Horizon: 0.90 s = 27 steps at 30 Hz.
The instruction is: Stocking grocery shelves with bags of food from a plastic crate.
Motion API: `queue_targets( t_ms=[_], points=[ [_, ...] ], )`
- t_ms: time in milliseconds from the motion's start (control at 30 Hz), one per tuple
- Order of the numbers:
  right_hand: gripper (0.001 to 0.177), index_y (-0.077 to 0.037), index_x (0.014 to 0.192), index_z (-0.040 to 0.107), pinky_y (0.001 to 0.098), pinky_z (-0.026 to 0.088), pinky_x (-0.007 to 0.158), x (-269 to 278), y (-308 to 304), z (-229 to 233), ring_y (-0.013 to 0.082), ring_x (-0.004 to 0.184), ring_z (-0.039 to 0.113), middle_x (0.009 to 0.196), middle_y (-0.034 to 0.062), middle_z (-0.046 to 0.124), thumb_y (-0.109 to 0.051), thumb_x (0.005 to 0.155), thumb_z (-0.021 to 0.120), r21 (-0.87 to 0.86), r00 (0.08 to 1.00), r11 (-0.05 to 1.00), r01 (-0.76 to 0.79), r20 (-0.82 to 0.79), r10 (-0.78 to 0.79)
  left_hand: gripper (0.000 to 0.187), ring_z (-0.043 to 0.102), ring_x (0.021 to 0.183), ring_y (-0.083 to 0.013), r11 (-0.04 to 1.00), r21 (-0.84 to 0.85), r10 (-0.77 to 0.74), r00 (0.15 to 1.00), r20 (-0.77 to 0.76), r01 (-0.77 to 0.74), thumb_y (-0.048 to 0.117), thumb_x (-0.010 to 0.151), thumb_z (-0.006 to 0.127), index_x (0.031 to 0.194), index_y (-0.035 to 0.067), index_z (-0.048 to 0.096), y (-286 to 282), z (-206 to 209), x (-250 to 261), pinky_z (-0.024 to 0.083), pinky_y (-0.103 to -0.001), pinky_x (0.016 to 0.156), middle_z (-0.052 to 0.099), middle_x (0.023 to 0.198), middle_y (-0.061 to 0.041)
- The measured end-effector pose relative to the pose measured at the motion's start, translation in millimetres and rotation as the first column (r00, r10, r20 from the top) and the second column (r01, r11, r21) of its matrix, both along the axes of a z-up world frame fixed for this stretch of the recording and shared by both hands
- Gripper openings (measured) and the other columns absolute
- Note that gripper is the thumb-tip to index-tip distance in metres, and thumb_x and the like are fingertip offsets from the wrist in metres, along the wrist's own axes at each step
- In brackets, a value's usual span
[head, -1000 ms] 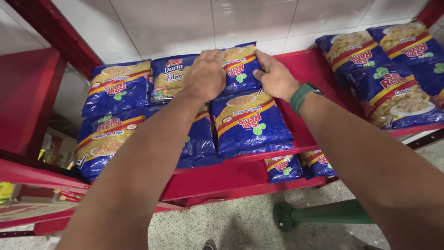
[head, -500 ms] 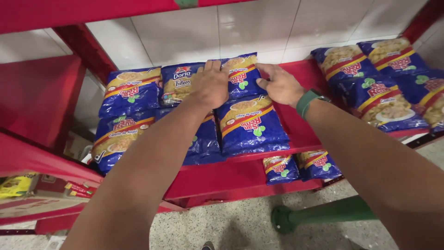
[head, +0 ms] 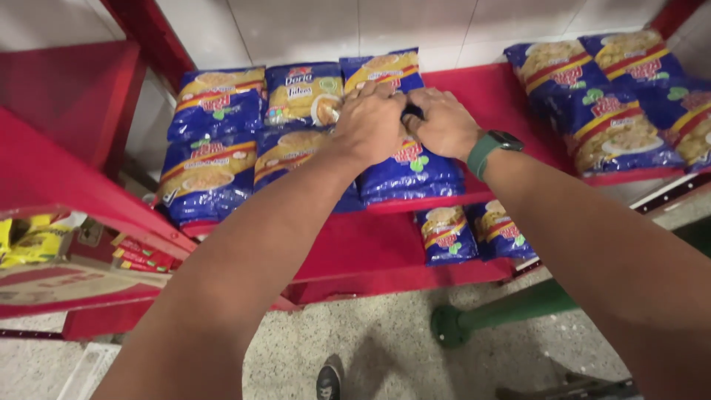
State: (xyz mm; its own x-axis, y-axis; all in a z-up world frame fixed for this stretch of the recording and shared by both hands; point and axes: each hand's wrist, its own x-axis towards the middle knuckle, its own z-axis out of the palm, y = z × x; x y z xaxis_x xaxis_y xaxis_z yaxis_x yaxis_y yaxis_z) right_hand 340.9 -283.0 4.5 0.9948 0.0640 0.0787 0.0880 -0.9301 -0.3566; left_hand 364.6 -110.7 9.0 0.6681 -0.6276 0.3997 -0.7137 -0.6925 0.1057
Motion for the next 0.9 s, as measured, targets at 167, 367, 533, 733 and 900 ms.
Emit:
queue_targets(
  t_ms=[167,367,533,733,900],
  points=[
    [0.029,0.0,0.112,0.067,0.0531,0.046,0.094,-13,-4,-19,0.0417,0.102,0.061,0.116,0.0198,0.07,-0.007,0.09,0.049,-0.018,0.913,0.968,-0.249,0.329,0.241,0.036,0.059,0.108,-0.0382,0.996,-0.027,-0.078,0.991,0.113,0.081,0.02,0.086,0.06,0.118,0.009,0.072,-8,-12,-13,0.05,-0.054,0.091,0.07,0.108,-0.017],
    [0.025,-0.002,0.107,0.064,0.0512,0.042,0.093,-30,-7,-19,0.0408,0.098,0.059,0.11,0.0178,0.07,-0.003,0.087,0.049,-0.034,0.902,0.963,-0.268,0.343,0.263,0.03,0.059,0.106,-0.0392,0.997,-0.04,-0.062,0.989,0.131,0.068,0.018,0.083,0.067,0.111,0.009,0.073,-9,-17,-24,0.051,-0.057,0.086,0.07,0.103,-0.016],
    [0.032,0.0,0.109,0.062,0.0559,0.047,0.082,-51,0,-5,0.0438,0.096,0.058,0.108,0.0231,0.067,-0.001,0.084,0.042,0.064,0.938,0.974,-0.216,0.29,0.189,0.034,0.061,0.106,-0.0375,0.998,-0.037,-0.052,0.99,0.133,0.057,0.006,0.076,0.066,0.109,0.005,0.074,-16,-8,-43,0.054,-0.054,0.085,0.072,0.102,-0.016],
    [0.033,-0.001,0.108,0.065,0.0546,0.048,0.085,-63,-3,1,0.0441,0.098,0.06,0.11,0.0217,0.07,-0.001,0.084,0.043,0.059,0.919,0.969,-0.242,0.333,0.209,0.04,0.06,0.108,-0.0372,0.996,-0.022,-0.08,0.992,0.095,0.082,0.01,0.077,0.067,0.116,0.004,0.07,-14,3,-59,0.053,-0.054,0.089,0.071,0.106,-0.016],
    [0.024,-0.005,0.099,0.062,0.0571,0.047,0.077,-92,10,24,0.0451,0.093,0.061,0.103,0.021,0.07,-0.004,0.084,0.043,0.11,0.965,0.983,-0.148,0.235,0.119,0.037,0.06,0.106,-0.0372,0.992,0.041,-0.126,0.988,0.085,0.123,0.01,0.079,0.065,0.115,0.004,0.07,-7,26,-80,0.053,-0.054,0.087,0.07,0.105,-0.016]
  ],
)
